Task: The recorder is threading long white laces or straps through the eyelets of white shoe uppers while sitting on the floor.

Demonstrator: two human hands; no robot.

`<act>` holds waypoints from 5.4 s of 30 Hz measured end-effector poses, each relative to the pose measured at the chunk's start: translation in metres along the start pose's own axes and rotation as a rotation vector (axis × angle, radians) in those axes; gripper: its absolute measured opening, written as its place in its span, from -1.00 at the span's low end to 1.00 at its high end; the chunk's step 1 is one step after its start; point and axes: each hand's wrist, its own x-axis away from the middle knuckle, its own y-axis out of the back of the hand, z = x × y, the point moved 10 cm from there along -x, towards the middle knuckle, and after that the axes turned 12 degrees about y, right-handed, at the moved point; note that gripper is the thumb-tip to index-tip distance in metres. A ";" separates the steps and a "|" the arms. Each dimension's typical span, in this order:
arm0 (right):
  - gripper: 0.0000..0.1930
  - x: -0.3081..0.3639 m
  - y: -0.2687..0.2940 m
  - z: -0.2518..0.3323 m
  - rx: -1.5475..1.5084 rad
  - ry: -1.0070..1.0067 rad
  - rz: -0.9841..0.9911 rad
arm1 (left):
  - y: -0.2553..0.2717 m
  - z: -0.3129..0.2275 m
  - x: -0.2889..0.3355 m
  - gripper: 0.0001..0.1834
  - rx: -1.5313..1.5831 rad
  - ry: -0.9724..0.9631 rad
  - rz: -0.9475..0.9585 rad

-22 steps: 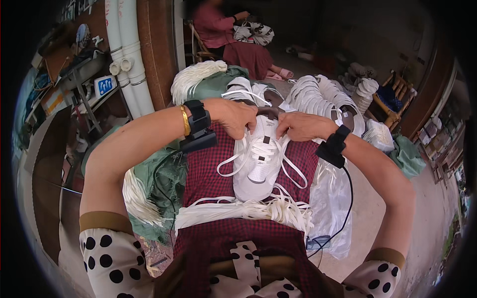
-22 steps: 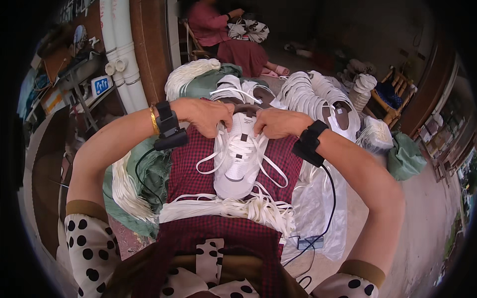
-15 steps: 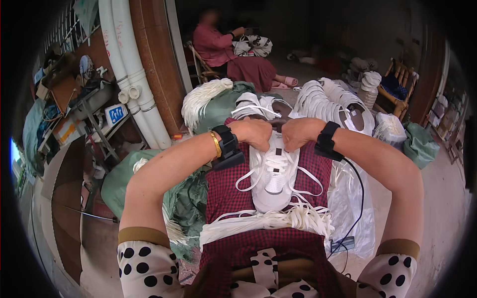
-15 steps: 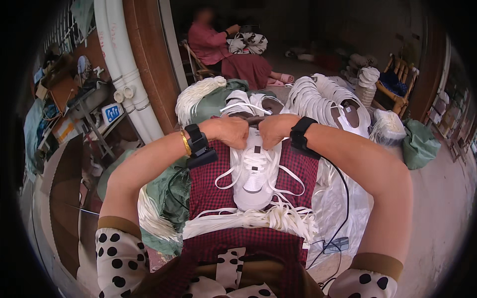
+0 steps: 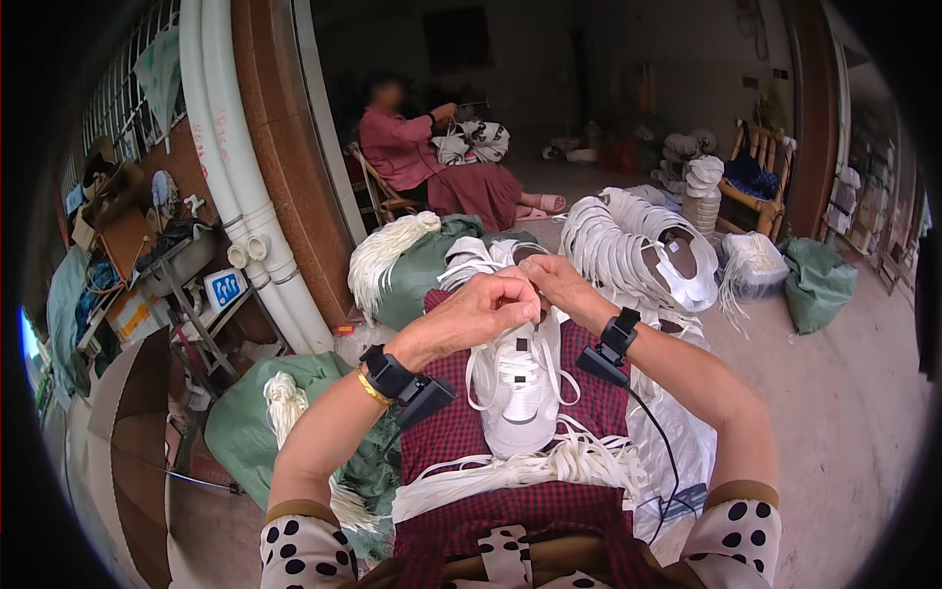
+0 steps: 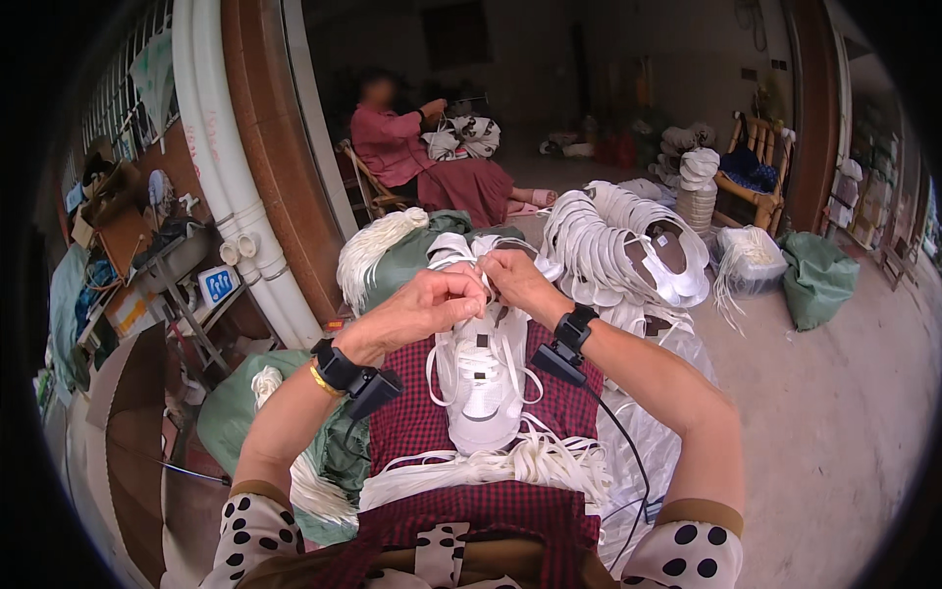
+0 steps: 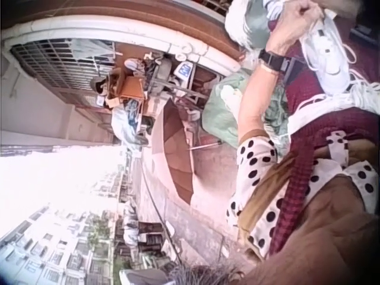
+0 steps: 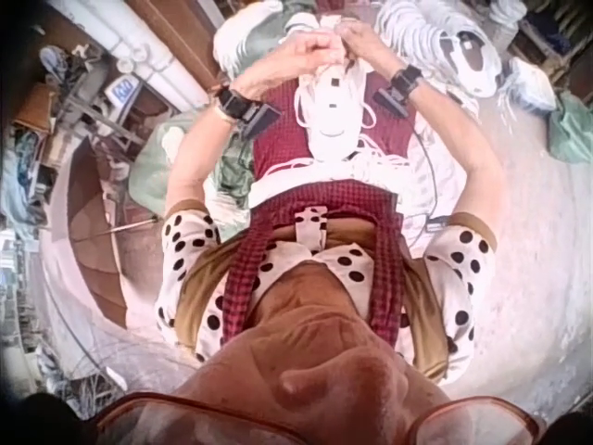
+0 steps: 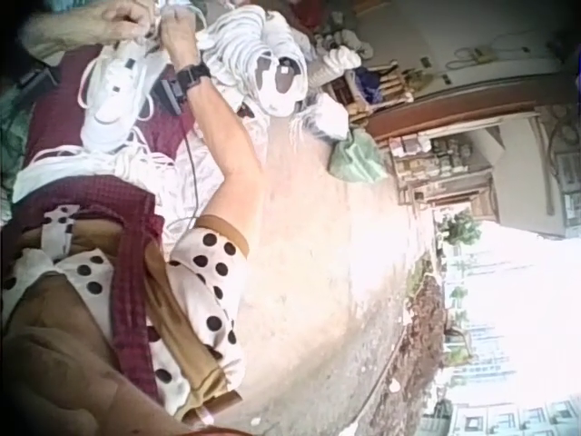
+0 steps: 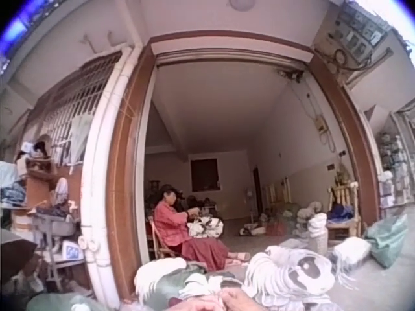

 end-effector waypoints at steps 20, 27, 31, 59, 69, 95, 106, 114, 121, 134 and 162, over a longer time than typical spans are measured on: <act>-0.81 0.019 -0.044 0.005 0.379 0.101 0.589 | 0.009 0.000 0.003 -0.80 -0.187 -0.083 -0.261; -0.68 0.034 0.009 -0.017 -0.142 -0.088 0.089 | 0.081 0.081 0.046 -0.83 0.167 0.064 -0.661; -0.69 0.056 0.072 -0.030 -0.244 -0.125 -0.213 | 0.148 0.154 0.109 -0.80 0.245 0.349 -0.944; -0.83 0.096 -0.021 0.051 0.702 0.451 0.193 | 0.063 0.089 0.069 -0.61 -0.204 0.187 -0.702; -0.76 0.080 -0.004 0.013 0.372 0.155 0.259 | 0.044 0.090 0.067 -0.72 -0.236 0.091 -0.627; -0.76 0.053 0.002 0.001 0.097 0.023 0.147 | 0.042 0.065 0.062 -0.65 -0.204 -0.025 -0.448; -0.78 0.048 0.025 0.013 0.414 0.090 0.153 | 0.017 0.060 0.047 -0.46 -0.399 -0.124 -0.328; -0.78 0.076 -0.022 0.066 0.748 0.471 0.352 | 0.015 0.066 0.038 -0.46 -0.388 -0.079 -0.268; -0.82 0.080 -0.026 0.058 0.803 0.459 0.428 | 0.020 0.067 0.043 -0.52 -0.241 -0.097 -0.274; -0.82 0.079 -0.028 0.067 0.607 0.387 0.389 | 0.005 0.056 0.046 -0.80 -0.667 -0.078 -0.339; -0.81 0.085 -0.028 0.052 0.763 0.308 0.406 | 0.002 0.046 0.058 -0.81 -0.579 -0.057 -0.626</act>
